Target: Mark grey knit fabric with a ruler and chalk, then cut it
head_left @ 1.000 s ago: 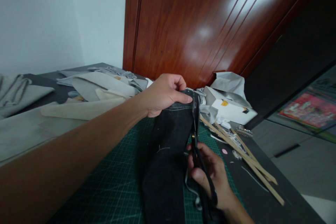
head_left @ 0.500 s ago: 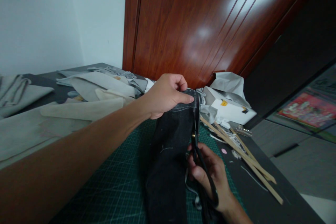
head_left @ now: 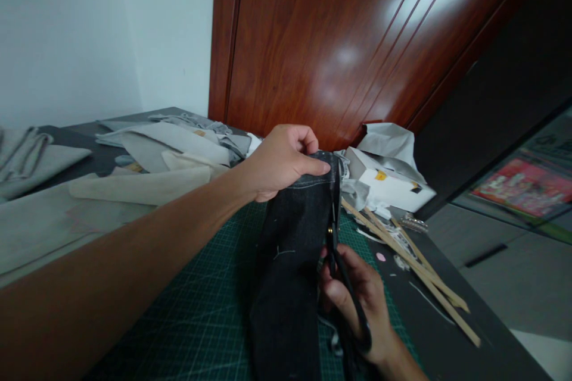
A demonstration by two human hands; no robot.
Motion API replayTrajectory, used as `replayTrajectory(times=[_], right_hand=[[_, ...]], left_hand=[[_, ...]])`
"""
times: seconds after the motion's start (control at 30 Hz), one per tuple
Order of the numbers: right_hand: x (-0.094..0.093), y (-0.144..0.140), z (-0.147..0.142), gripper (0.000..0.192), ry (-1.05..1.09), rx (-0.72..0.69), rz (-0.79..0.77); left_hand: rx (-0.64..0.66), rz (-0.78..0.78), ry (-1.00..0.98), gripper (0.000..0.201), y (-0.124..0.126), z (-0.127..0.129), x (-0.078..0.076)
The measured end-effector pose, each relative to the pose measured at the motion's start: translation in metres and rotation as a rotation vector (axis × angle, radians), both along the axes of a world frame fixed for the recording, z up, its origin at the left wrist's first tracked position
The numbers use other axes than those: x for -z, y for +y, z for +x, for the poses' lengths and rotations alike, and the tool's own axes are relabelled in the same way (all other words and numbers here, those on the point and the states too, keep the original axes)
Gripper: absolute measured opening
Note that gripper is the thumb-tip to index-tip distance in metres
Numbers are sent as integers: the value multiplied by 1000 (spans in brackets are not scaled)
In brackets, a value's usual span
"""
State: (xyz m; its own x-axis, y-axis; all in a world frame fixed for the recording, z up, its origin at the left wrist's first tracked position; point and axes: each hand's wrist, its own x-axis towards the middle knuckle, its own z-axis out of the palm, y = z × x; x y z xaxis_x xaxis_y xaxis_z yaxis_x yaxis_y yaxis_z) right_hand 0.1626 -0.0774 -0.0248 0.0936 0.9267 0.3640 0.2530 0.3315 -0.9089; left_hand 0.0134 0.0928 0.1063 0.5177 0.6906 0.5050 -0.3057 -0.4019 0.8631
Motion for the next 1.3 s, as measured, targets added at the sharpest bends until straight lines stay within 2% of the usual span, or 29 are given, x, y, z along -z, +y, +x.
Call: replayTrajectory(times=[0.57, 1.03, 1.3], right_hand=[[1, -3, -1, 34, -26, 45, 26], [1, -4, 0, 31, -65, 69, 35], [1, -2, 2, 48, -46, 74, 60]], left_hand=[[6, -14, 10, 30, -3, -2, -3], [132, -108, -4, 39, -4, -4, -5], [195, -140, 52, 46, -6, -7, -6]])
